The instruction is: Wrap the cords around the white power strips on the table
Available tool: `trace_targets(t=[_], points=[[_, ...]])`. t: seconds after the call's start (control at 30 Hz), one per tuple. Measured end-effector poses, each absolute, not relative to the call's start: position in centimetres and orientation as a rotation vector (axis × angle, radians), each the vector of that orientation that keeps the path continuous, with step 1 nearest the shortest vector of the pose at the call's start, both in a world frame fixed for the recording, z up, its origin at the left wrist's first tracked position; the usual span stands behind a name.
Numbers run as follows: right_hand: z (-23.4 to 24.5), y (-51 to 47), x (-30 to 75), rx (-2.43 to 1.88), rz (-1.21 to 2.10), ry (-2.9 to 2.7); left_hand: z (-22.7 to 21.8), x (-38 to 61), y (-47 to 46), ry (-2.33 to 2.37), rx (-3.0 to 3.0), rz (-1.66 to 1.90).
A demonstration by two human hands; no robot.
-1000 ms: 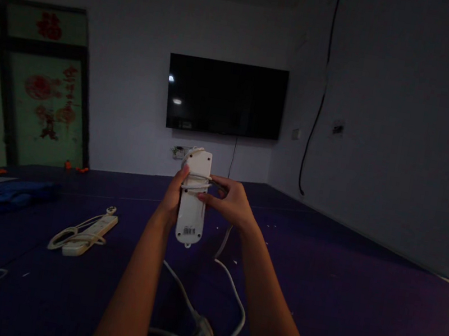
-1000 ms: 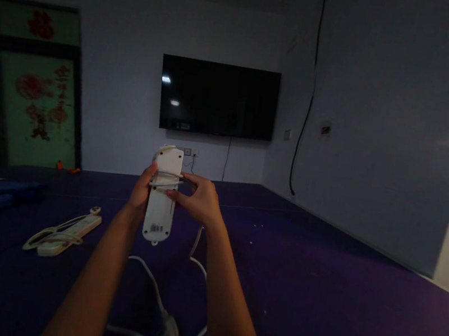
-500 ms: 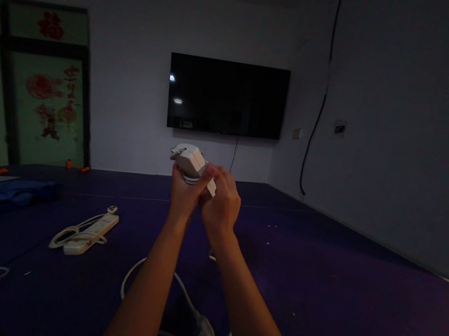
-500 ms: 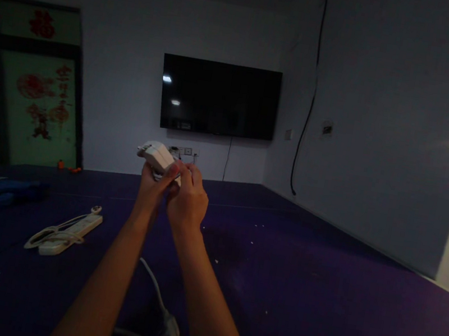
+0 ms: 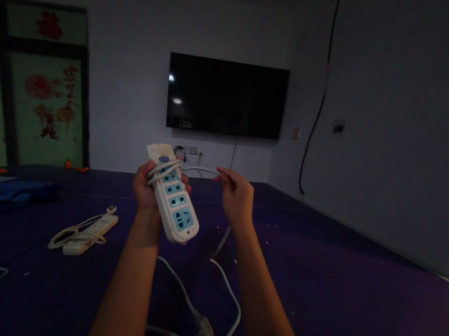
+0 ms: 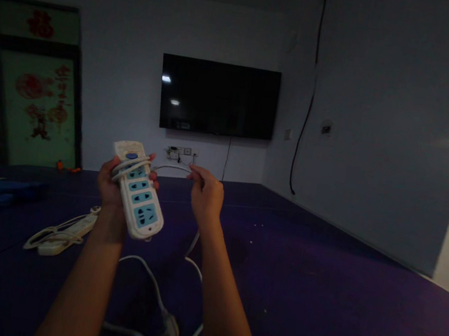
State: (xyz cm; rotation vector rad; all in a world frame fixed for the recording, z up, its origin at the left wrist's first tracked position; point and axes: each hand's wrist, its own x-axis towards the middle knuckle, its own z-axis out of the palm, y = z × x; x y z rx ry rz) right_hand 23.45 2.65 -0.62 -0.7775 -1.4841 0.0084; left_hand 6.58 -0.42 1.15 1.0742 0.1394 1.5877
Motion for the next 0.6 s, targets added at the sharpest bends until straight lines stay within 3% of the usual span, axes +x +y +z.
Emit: trace_targets(t=[0.17, 0.33, 0.47, 0.6], points=[[-2.4, 5.5, 23.8, -1.048, 0.266, -1.643, 1.0, 6.2, -0.6, 0.085, 1.312, 1.275], [-1.0, 3.8, 22.5, -0.638, 0.54, -1.692, 0.9, 7.1, -0.3, 0.106, 1.317, 1.211], [0.1, 1.2, 22.4, -0.559, 0.853, -1.843, 0.6, 7.4, 0.0, 0.097, 1.245, 1.208], [0.3, 0.4, 23.1, -0.472, 0.879, -1.877, 0.2, 7.4, 0.2, 0.197, 1.231, 1.192]])
